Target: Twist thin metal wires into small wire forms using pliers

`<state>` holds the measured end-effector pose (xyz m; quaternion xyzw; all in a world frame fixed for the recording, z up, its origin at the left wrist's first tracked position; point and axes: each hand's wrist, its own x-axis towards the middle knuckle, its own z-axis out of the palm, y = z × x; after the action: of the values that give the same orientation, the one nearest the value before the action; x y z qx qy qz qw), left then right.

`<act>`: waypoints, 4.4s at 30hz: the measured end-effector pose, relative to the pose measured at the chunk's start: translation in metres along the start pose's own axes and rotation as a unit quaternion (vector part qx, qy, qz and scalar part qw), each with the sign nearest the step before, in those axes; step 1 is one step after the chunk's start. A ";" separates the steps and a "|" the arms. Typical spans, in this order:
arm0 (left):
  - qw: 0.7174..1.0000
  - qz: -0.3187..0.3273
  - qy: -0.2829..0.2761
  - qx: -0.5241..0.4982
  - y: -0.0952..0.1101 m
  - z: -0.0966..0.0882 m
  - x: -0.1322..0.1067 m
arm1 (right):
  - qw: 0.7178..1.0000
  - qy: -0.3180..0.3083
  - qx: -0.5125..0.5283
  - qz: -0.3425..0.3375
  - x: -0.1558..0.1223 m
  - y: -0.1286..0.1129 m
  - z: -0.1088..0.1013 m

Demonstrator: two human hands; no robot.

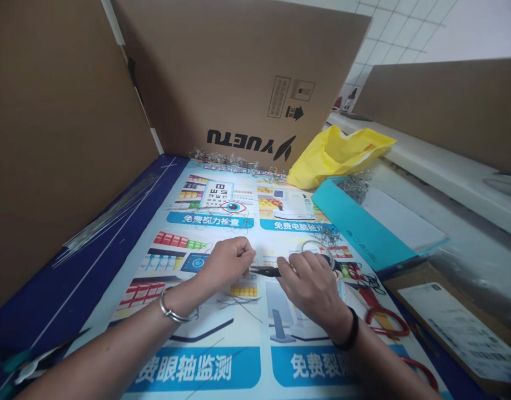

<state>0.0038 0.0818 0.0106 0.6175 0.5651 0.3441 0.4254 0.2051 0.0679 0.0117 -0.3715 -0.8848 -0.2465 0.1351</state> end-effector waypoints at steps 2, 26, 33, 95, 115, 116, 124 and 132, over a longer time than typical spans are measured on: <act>1.000 -0.007 -0.003 0.000 -0.002 0.002 0.000 | 1.000 -0.003 -0.013 -0.005 0.000 0.000 0.001; 0.996 -0.075 -0.043 0.014 0.004 0.005 0.000 | 0.999 0.028 -0.007 -0.034 -0.002 0.000 0.006; 0.994 -0.009 0.009 0.104 0.005 0.005 -0.002 | 1.000 0.009 -0.009 -0.019 0.000 0.000 0.004; 0.968 0.157 -0.037 0.190 -0.003 -0.011 -0.005 | 0.831 -0.090 0.490 0.246 0.007 -0.006 0.009; 0.997 0.068 0.002 0.046 -0.002 0.025 -0.029 | 0.608 -0.038 0.711 0.352 0.006 -0.032 0.015; 0.998 0.060 0.001 0.032 -0.002 0.027 -0.030 | 0.609 -0.038 0.709 0.355 0.005 -0.033 0.016; 0.999 0.034 -0.022 -0.001 -0.001 0.021 -0.027 | 0.649 -0.077 0.678 0.336 0.004 -0.028 0.020; 0.975 0.087 0.064 0.194 -0.010 -0.009 0.007 | 0.594 0.040 0.697 0.400 0.002 -0.028 0.034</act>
<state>-0.0078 0.0901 0.0047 0.7121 0.5910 0.3021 0.2288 0.1813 0.0703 -0.0261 -0.4705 -0.5433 0.5093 0.4734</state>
